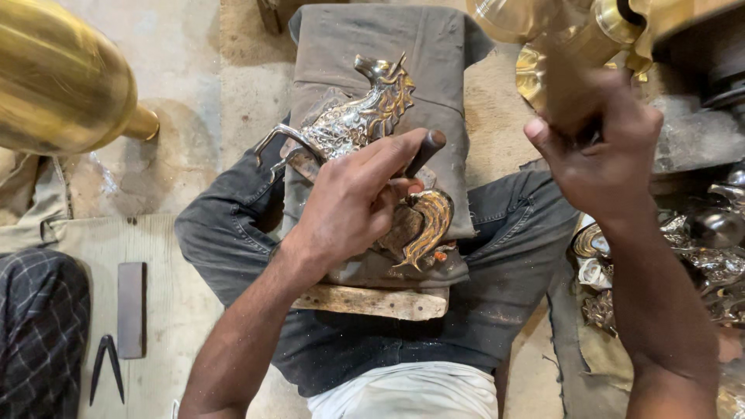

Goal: The person sits on the floor with a brass horse figurine on a padded sandbag on their lap. They hold a punch against the figurine's surface and repeatedly strike the punch with a wooden mallet, repositioning the punch to work different spots and turning the figurine to reach other sides.

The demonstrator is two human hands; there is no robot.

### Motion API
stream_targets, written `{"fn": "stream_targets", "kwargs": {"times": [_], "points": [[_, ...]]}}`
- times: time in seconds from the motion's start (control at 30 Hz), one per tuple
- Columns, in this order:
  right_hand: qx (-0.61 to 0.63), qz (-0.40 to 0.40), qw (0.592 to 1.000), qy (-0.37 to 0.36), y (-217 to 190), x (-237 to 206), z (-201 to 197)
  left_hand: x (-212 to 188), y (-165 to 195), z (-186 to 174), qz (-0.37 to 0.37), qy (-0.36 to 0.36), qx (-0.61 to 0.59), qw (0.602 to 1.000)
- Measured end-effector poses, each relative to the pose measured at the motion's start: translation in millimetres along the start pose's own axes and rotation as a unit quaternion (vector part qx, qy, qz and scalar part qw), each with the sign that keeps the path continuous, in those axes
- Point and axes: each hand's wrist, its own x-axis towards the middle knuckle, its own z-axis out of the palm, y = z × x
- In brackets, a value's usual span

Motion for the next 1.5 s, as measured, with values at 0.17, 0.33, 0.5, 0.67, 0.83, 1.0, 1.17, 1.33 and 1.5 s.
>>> {"fn": "stream_targets", "kwargs": {"times": [0.17, 0.33, 0.5, 0.67, 0.83, 1.0, 1.17, 1.33, 1.5], "points": [[-0.192, -0.086, 0.977, -0.038, 2, -5, -5, 1, -2, 1, -0.023, -0.007, -0.028, 0.999], [0.024, 0.069, 0.997, -0.007, 10, -17, -6, 0, 1, -2, 0.030, 0.007, -0.020, 0.999], [-0.106, 0.011, 0.994, -0.007, 17, -20, -7, -1, 1, -2, -0.033, -0.024, -0.036, 0.999], [-0.008, 0.003, 1.000, -0.006, 5, -14, -11, -7, -2, -3, 0.006, -0.014, -0.049, 0.999], [0.215, 0.215, 0.951, 0.053, -9, -4, -6, -7, -3, -1, -0.002, -0.006, -0.038, 0.999], [-0.078, -0.105, 0.991, -0.005, 6, 0, -5, -6, -4, -2, -0.006, -0.017, -0.044, 0.999], [-0.106, -0.042, 0.993, -0.004, 20, -23, -6, -6, -2, -4, 0.007, -0.017, -0.022, 1.000], [-0.040, -0.013, 0.999, 0.009, 22, -27, -4, -4, 1, -5, 0.020, -0.013, -0.041, 0.999], [-0.161, -0.094, 0.982, 0.013, 4, -15, -5, -6, -3, -4, -0.004, -0.033, -0.032, 0.999]]}}
